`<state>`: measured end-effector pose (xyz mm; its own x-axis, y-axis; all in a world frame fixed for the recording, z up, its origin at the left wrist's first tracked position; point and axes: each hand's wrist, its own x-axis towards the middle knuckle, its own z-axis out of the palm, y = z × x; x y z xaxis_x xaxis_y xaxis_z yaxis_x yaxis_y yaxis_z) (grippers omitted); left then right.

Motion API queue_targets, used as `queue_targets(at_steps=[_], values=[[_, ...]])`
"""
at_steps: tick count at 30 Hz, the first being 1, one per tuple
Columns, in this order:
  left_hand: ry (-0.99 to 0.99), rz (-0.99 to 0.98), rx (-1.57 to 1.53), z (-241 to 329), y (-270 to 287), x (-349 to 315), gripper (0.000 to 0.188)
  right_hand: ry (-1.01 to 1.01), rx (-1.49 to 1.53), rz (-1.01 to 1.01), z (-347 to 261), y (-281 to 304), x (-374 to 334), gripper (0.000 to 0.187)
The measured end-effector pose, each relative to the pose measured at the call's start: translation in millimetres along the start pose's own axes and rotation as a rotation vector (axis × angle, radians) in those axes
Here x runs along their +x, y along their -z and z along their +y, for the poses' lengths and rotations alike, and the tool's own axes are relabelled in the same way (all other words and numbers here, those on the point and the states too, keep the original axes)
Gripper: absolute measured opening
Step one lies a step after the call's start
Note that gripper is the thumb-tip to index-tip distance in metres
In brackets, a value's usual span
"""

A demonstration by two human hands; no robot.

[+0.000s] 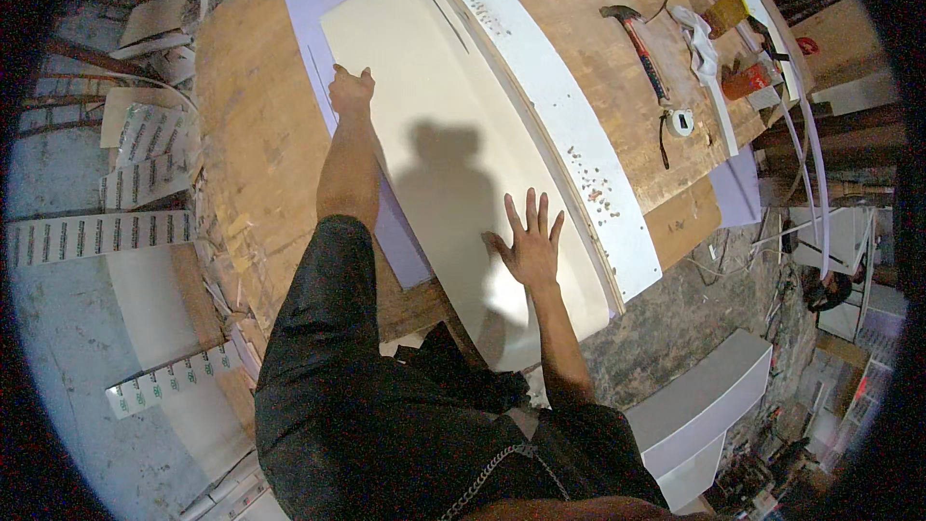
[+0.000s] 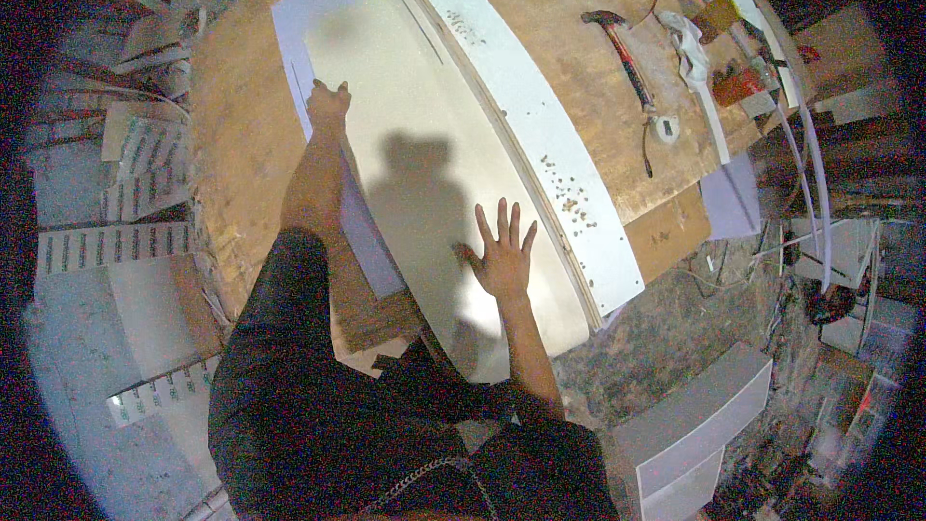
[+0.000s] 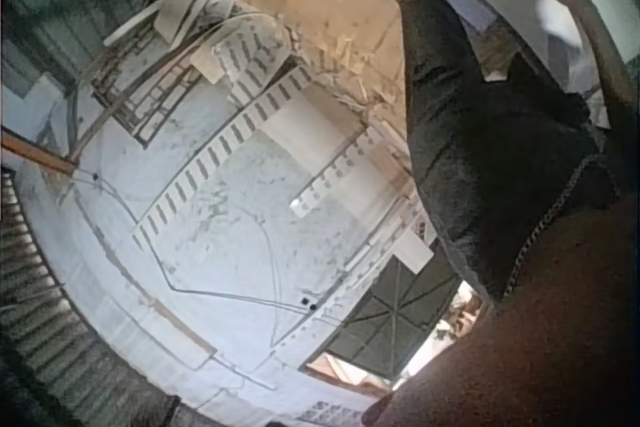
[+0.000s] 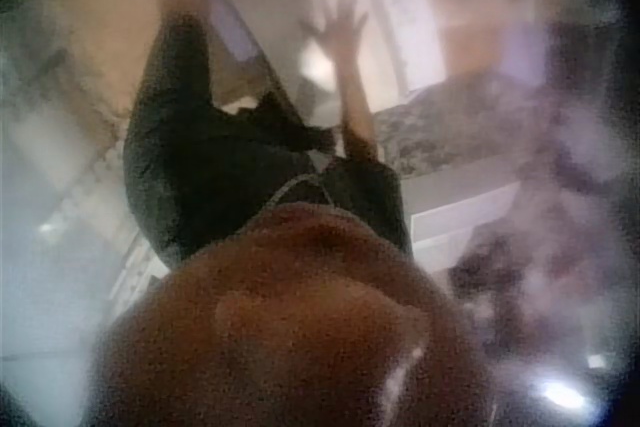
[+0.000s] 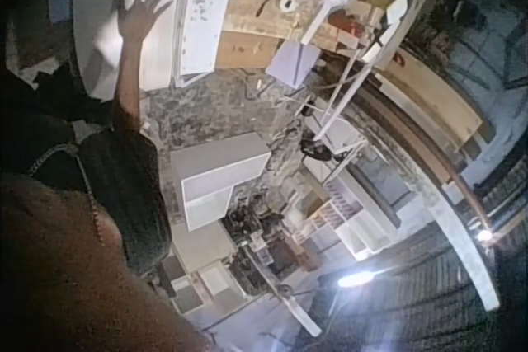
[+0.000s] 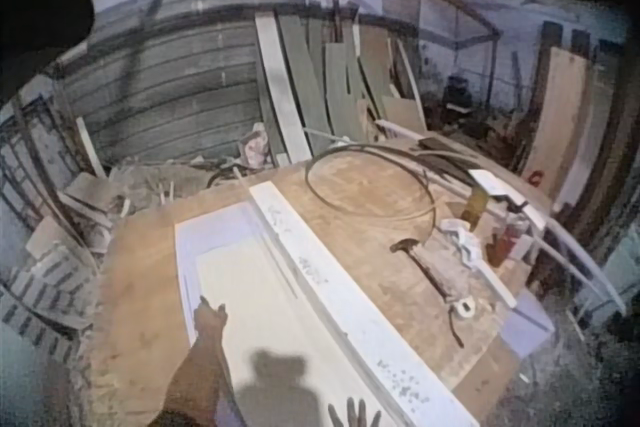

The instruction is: The person aligns and applies a large beige laminate panel onto a white wooden component on a workbench, pressing it down by hand and using a tool to mark the material.

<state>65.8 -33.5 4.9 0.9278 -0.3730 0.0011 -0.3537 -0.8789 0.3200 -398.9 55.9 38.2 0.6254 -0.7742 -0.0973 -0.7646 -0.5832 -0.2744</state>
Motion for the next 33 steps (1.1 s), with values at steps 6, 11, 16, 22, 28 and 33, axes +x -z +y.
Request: queue_targets(at_steps=[6,11,16,22,28,33], values=[[-0.018,0.001,0.085,-2,11,12,0.084,0.009,0.008,0.000,-6,-1,11,0.083],[-0.116,-0.107,0.260,9,27,17,0.076,0.003,0.016,0.021,-2,-3,20,0.083],[-0.208,-0.229,0.421,-1,43,60,0.071,0.025,-0.041,0.018,-2,-8,28,0.081],[-0.502,-0.217,0.319,-26,57,34,0.071,0.020,-0.038,0.035,-5,-10,34,0.076],[-0.784,-0.287,0.293,-57,35,-219,0.097,0.014,-0.074,0.042,8,-13,31,0.069],[-0.749,-0.297,0.312,-41,47,-296,0.117,0.068,-0.036,0.002,22,-7,28,0.066]])
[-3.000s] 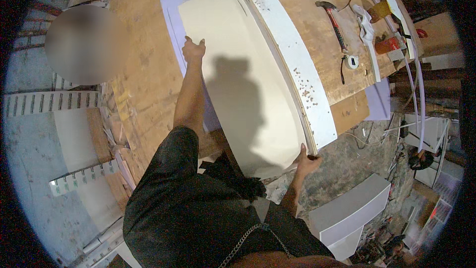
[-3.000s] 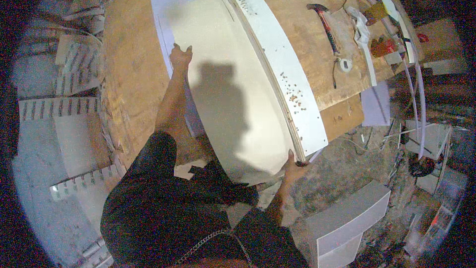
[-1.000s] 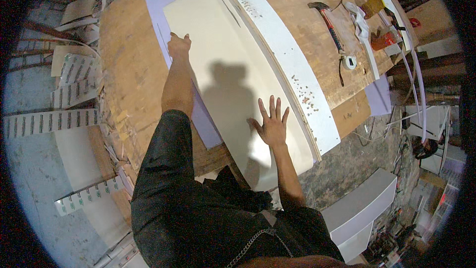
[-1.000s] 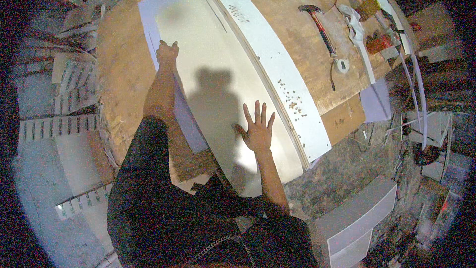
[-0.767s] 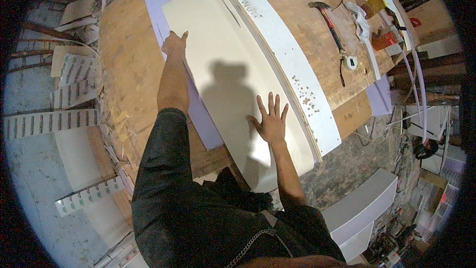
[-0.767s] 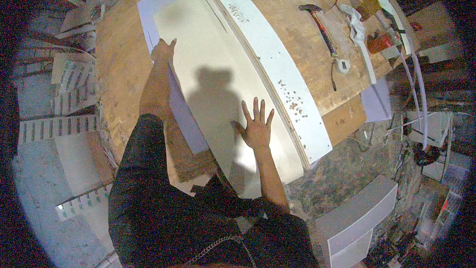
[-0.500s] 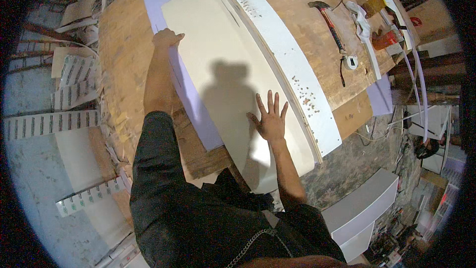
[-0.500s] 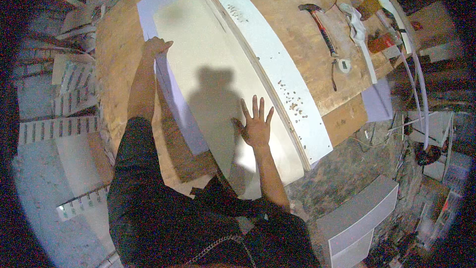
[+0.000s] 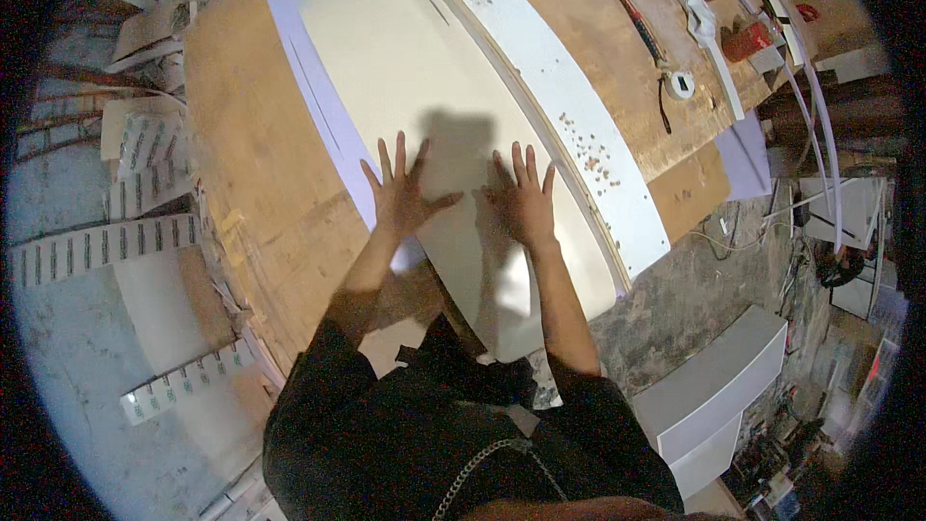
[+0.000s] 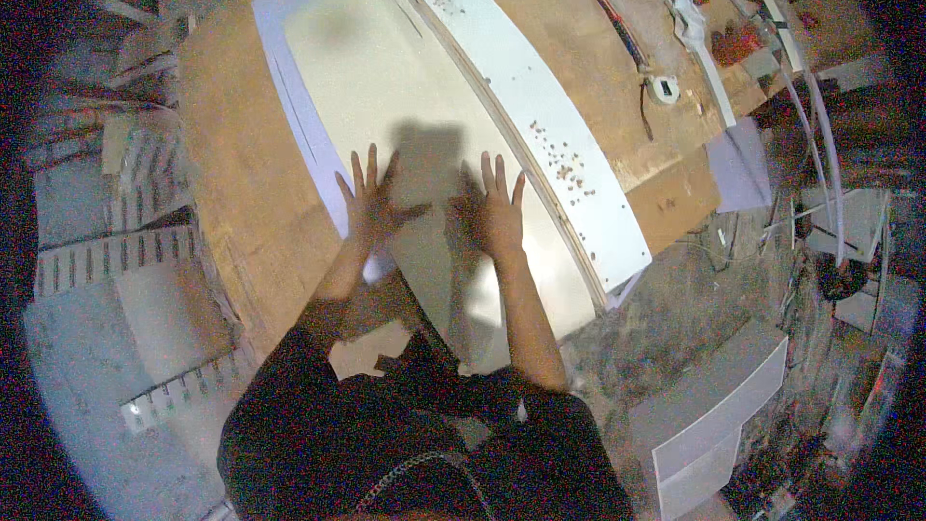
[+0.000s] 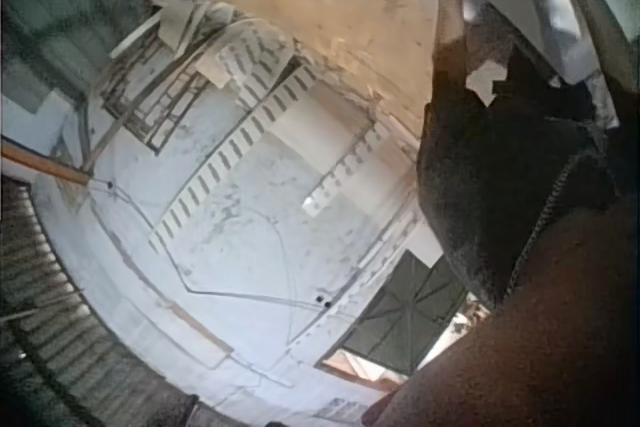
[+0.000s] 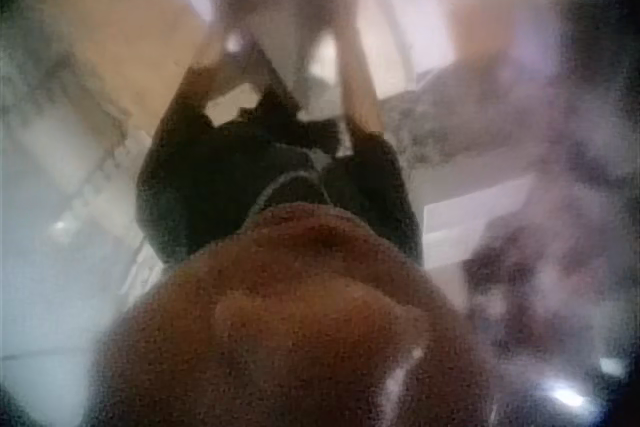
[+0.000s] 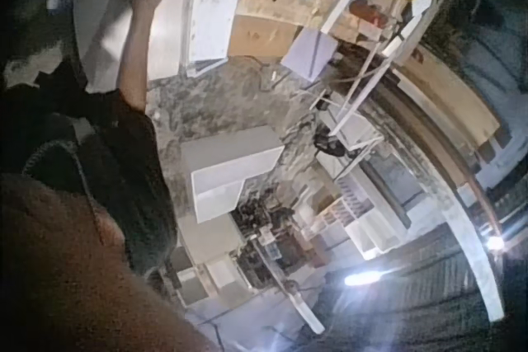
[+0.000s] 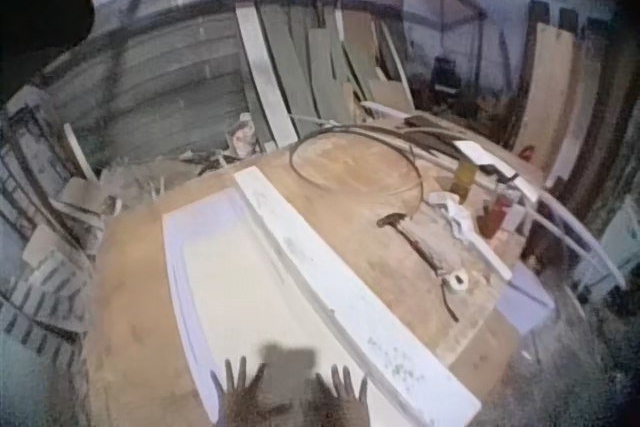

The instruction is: The person aligns and applies a large beige laminate panel onto a white wooden component on a workbench, pressing it down by hand and using a tool to mark the material.

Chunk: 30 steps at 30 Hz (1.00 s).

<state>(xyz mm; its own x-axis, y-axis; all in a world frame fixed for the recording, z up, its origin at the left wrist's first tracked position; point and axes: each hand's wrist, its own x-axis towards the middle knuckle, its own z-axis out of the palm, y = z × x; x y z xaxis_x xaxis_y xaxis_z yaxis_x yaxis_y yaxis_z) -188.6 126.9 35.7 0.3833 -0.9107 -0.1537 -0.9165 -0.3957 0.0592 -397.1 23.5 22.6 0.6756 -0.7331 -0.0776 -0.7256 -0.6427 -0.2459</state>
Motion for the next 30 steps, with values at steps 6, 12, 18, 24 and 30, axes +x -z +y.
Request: queue_targets(at_steps=[6,12,18,24,30], values=[[0.054,-0.036,0.047,-10,-2,1,0.123,-0.244,0.569,0.330,47,6,-229,0.038],[0.057,0.036,0.137,-18,-15,-4,0.116,-0.547,1.061,0.401,185,-141,-354,0.050],[0.078,0.151,0.056,-17,-31,-2,0.110,-0.698,1.350,0.372,194,-216,-369,0.030],[0.098,0.120,0.038,-4,-26,16,0.109,-0.857,1.144,0.627,190,-131,-396,0.046],[0.100,0.147,0.011,-15,-23,40,0.108,-0.989,1.184,0.685,157,-58,-374,0.058]])
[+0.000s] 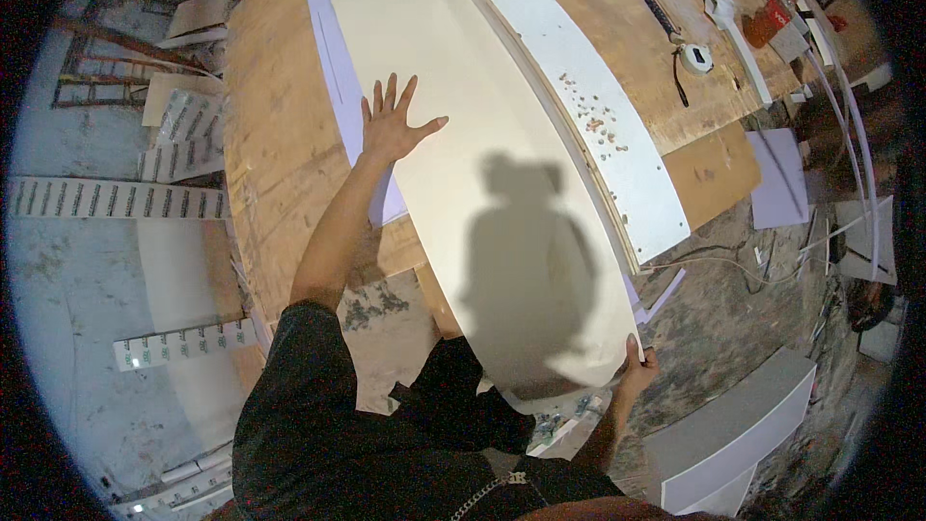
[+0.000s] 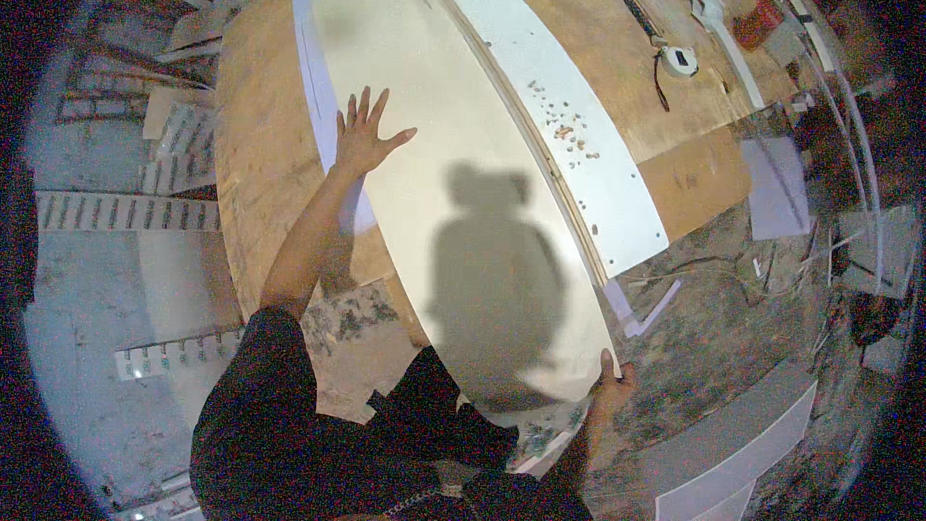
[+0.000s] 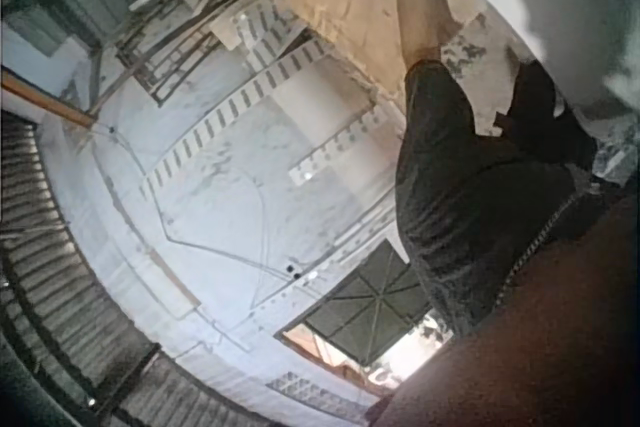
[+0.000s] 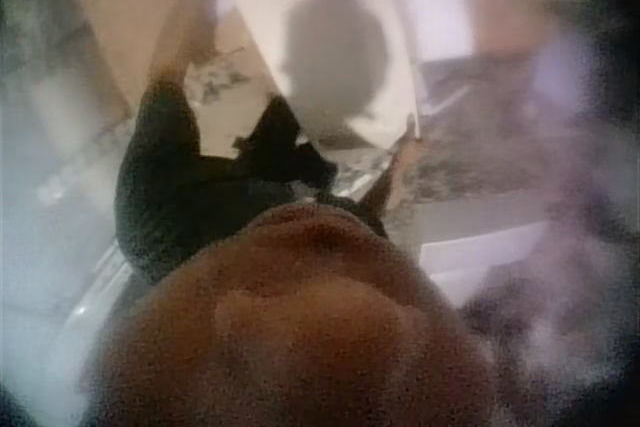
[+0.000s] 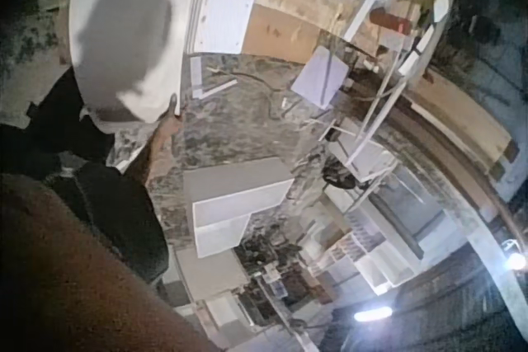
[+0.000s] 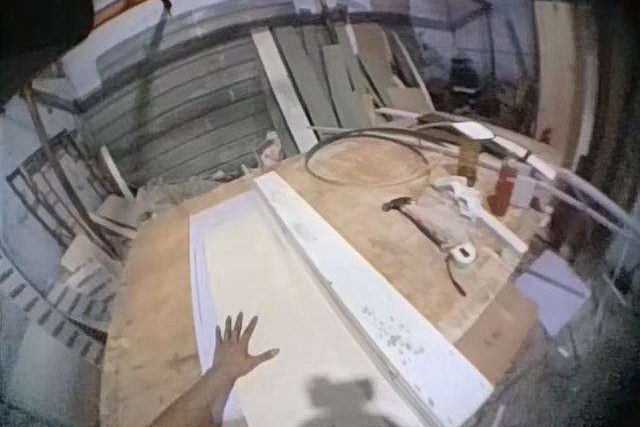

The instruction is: The person aligns and applies a large beige laminate panel onto a white wooden component on a workbench, pressing it down by hand and using a tool to mark the material.

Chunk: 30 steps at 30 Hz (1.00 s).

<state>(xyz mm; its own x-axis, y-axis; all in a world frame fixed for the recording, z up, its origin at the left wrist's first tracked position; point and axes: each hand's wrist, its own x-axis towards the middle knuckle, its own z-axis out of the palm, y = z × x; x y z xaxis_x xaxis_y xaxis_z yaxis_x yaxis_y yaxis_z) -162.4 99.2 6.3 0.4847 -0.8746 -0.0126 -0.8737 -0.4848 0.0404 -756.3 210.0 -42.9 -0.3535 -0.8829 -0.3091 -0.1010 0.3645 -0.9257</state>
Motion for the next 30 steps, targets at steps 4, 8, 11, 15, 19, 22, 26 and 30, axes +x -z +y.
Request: queue_targets(at_steps=[4,8,11,15,19,22,26,30], values=[[0.015,0.007,0.017,-18,-3,22,0.109,0.026,-0.121,0.062,-29,-23,-7,0.061],[0.022,0.001,0.004,-29,-3,43,0.109,0.030,-0.171,0.120,-57,-45,-11,0.061],[0.040,0.002,-0.012,-37,-1,57,0.110,-0.051,-0.385,0.085,-68,-50,-6,0.038],[0.053,0.001,0.003,-43,0,78,0.109,0.044,-0.324,0.042,-98,-81,-11,0.051],[0.062,-0.008,0.020,-50,4,91,0.107,0.120,-0.390,0.061,-98,-90,-7,0.060],[0.072,-0.018,0.017,-54,5,102,0.107,0.193,-0.456,0.086,-70,-82,4,0.057],[0.069,-0.012,0.007,-63,6,110,0.108,0.080,-0.362,-0.019,-94,-99,-5,0.049],[0.068,-0.014,0.008,-63,4,121,0.108,0.205,-0.295,-0.069,-70,-87,3,0.039]])
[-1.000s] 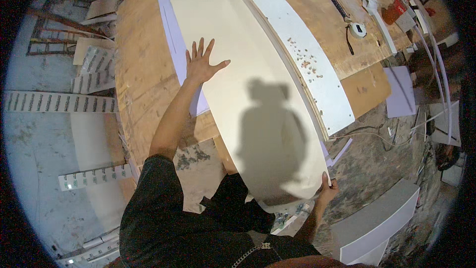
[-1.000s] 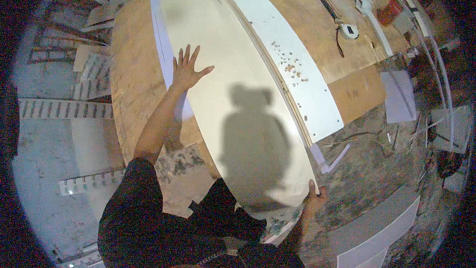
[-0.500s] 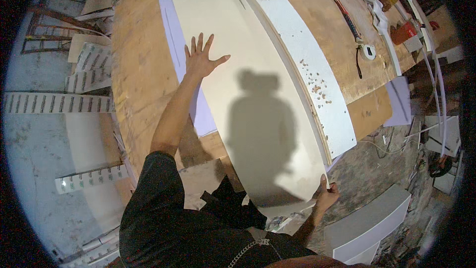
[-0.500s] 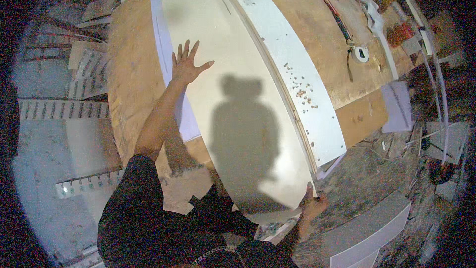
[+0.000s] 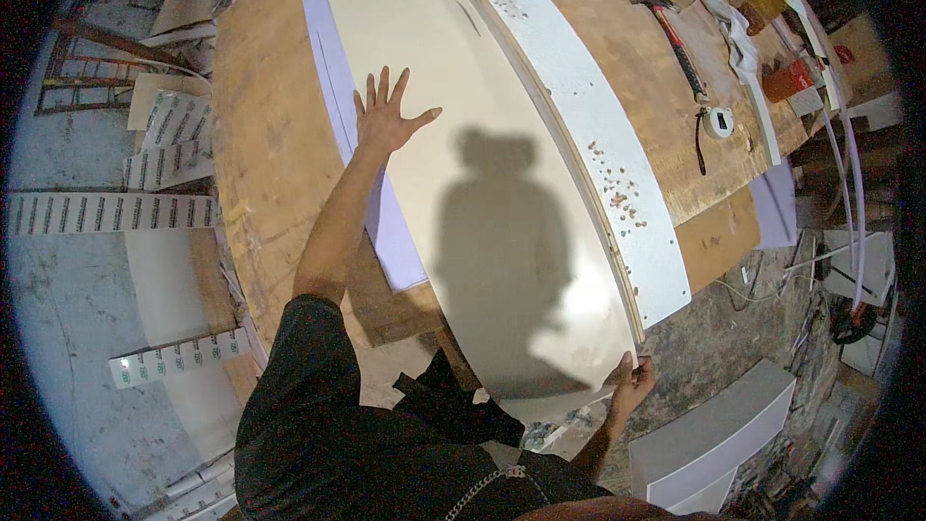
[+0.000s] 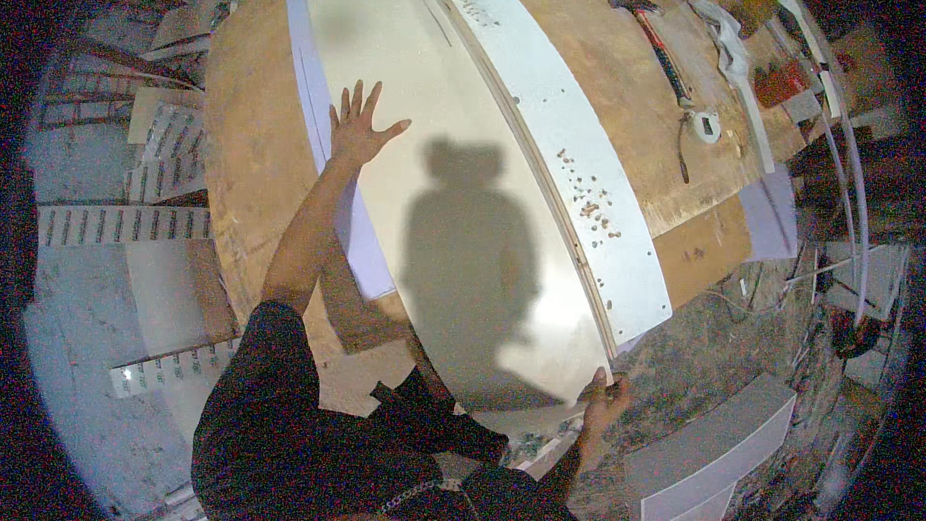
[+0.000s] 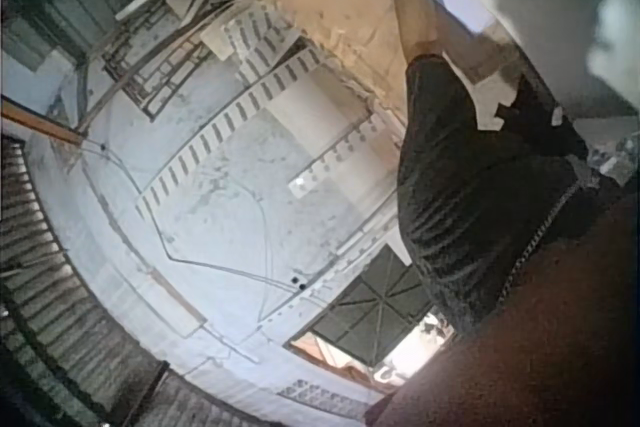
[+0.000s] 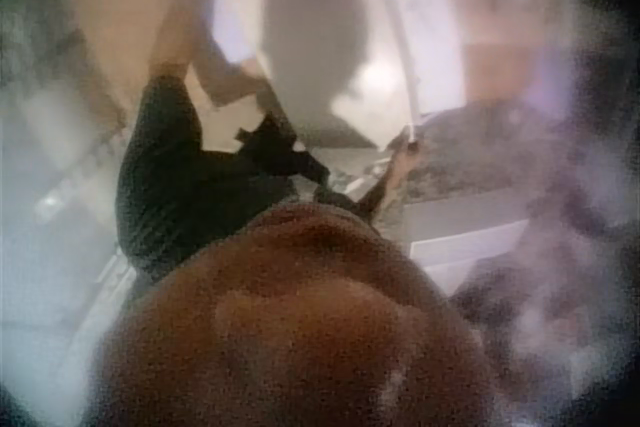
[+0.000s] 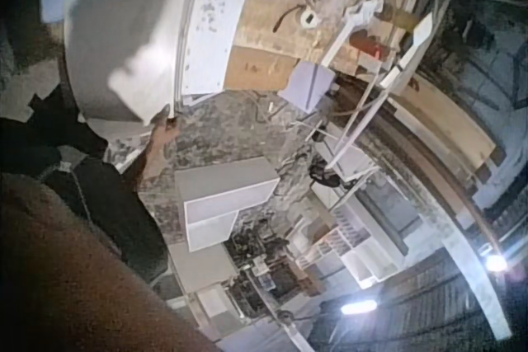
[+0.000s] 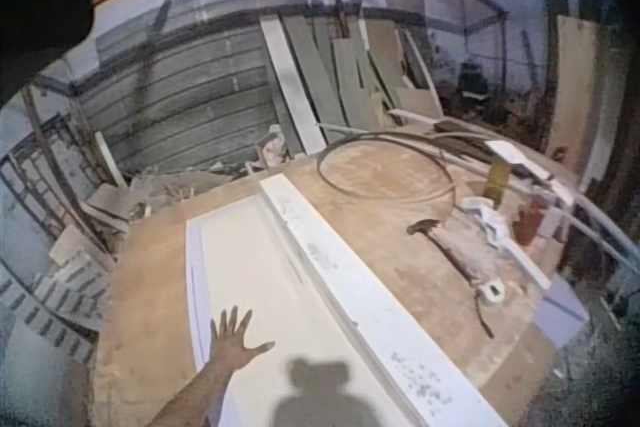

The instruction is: The person aligns and applies a large beige laminate panel onto a white wooden component on a workbench, pressing it down by hand and using a tool to mark the material.

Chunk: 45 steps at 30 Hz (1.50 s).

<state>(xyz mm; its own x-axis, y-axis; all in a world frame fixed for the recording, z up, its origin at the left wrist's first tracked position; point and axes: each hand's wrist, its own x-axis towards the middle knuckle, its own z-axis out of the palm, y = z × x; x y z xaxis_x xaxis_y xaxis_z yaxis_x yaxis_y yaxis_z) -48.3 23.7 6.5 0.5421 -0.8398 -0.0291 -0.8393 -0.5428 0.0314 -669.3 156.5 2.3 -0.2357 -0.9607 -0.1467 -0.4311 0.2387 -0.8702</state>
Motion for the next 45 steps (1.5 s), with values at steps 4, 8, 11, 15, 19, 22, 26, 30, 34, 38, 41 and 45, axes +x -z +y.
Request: queue_targets(at_steps=[4,8,11,15,19,22,26,30,34,38,41,45], values=[[0.006,0.011,0.017,-9,-4,10,0.109,-0.060,-0.074,-0.072,-19,-2,2,0.032],[0.011,0.018,0.020,-12,-3,18,0.109,-0.005,0.112,0.024,-16,-14,4,0.031],[0.017,0.013,0.030,-11,-1,24,0.109,0.040,0.059,0.099,-16,-20,6,0.040],[0.034,0.009,0.078,-19,-2,31,0.108,-0.125,-0.099,0.112,3,-31,13,0.048],[0.040,-0.025,0.041,-17,0,43,0.111,-0.117,-0.123,0.164,17,-40,19,0.079],[0.034,0.010,0.042,-20,0,48,0.108,-0.023,-0.231,0.209,24,-48,17,0.059],[0.038,0.003,0.050,-21,0,52,0.108,0.120,-0.035,0.059,29,-39,9,0.044],[0.047,0.014,0.060,-25,1,51,0.108,0.144,-0.018,0.006,23,-19,-6,0.034],[0.078,0.006,-0.049,-14,7,46,0.111,-0.182,0.004,-0.118,-5,-4,-7,0.031],[0.128,-0.036,-0.061,-9,9,36,0.112,-0.365,0.067,-0.068,21,0,-4,0.043],[0.074,-0.111,-0.016,10,-4,-14,0.112,-0.218,-0.161,-0.016,20,-3,-4,0.046],[-0.034,-0.105,0.032,80,8,-126,0.108,-0.238,-0.077,0.004,20,1,-4,0.044]])
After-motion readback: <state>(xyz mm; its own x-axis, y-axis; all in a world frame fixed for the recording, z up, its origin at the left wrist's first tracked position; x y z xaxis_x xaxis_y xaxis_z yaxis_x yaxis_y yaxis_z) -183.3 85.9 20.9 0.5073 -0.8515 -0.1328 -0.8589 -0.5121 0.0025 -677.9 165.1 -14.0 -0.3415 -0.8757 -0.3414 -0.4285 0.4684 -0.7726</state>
